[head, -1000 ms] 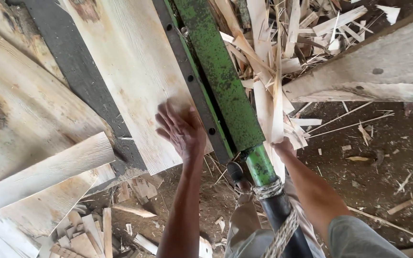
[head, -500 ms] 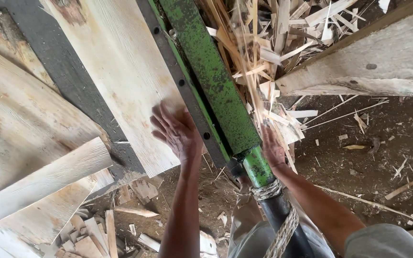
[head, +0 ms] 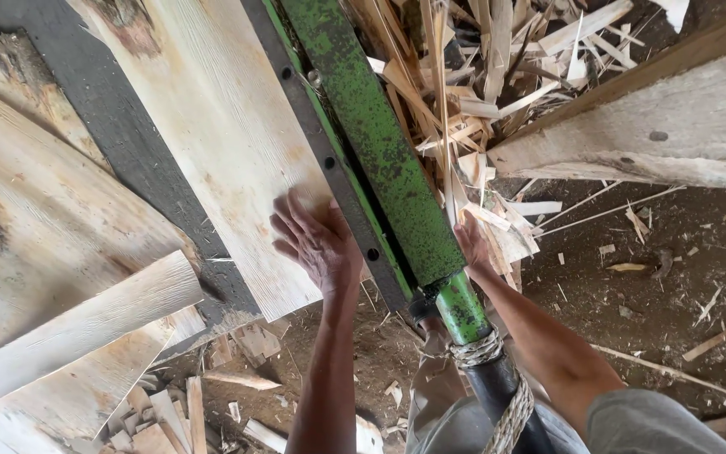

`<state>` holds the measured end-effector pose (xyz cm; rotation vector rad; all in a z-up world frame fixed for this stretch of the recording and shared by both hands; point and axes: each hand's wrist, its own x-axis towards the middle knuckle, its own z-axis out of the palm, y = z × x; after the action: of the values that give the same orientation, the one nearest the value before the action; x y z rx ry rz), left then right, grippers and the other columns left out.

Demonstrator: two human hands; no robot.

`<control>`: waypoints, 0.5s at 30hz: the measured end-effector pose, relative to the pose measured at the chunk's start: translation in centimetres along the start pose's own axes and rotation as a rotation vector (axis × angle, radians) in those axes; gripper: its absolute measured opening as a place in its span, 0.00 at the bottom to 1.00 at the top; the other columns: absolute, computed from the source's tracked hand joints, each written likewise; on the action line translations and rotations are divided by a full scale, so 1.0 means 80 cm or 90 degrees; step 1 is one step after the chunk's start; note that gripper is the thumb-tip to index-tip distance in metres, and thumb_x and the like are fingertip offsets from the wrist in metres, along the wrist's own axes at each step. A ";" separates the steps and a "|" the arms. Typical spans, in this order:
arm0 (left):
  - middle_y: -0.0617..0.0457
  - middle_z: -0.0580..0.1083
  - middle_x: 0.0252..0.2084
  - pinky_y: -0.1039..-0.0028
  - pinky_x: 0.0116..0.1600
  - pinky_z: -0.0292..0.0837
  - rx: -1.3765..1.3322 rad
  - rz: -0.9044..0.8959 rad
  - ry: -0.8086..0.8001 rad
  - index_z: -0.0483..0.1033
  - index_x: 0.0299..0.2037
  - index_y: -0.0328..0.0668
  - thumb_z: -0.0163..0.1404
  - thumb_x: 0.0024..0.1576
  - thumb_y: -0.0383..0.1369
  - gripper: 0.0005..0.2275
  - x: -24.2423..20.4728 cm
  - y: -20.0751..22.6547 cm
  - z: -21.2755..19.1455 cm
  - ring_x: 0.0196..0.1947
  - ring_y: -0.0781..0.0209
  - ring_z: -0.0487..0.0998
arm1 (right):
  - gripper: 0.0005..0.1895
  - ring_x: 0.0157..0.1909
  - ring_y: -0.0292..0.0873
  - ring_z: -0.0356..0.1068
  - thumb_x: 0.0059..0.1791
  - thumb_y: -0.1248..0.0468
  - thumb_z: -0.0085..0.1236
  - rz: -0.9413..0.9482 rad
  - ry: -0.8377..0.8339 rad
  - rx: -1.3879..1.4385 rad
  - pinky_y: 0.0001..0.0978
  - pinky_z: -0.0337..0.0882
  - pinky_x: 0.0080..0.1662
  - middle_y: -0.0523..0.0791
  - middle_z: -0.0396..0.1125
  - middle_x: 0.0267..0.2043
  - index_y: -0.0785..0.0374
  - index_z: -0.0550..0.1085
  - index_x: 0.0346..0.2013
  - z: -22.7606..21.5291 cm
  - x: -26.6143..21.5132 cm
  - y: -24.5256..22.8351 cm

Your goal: The recorder is cutting and sorting large pieces of wood veneer using a manual lever-operated cutting machine in a workshop environment.

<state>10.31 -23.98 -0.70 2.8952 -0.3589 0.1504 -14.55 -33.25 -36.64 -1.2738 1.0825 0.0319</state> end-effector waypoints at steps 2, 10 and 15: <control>0.44 0.57 0.74 0.32 0.73 0.45 -0.069 -0.095 -0.103 0.50 0.72 0.54 0.36 0.65 0.55 0.28 0.005 0.018 -0.022 0.73 0.42 0.57 | 0.40 0.65 0.58 0.67 0.57 0.39 0.37 -0.051 -0.013 -0.129 0.49 0.63 0.66 0.59 0.65 0.65 0.50 0.47 0.80 -0.007 0.001 -0.002; 0.35 0.46 0.79 0.31 0.74 0.27 -0.085 -0.104 -0.116 0.46 0.75 0.49 0.37 0.66 0.53 0.31 0.005 0.017 -0.025 0.78 0.29 0.39 | 0.42 0.53 0.65 0.71 0.54 0.42 0.41 -0.091 -0.046 -0.303 0.55 0.70 0.54 0.62 0.72 0.53 0.59 0.43 0.76 -0.028 0.021 -0.028; 0.36 0.46 0.79 0.33 0.74 0.26 -0.090 -0.113 -0.122 0.46 0.75 0.48 0.36 0.65 0.54 0.32 0.006 0.015 -0.022 0.78 0.29 0.39 | 0.33 0.42 0.63 0.73 0.58 0.51 0.39 -0.087 0.044 -0.293 0.55 0.73 0.46 0.62 0.73 0.44 0.58 0.53 0.76 -0.030 0.028 -0.025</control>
<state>10.34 -24.81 1.29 2.7889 -0.1359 -0.1752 -13.72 -37.03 -36.36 -1.7721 1.0799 0.1406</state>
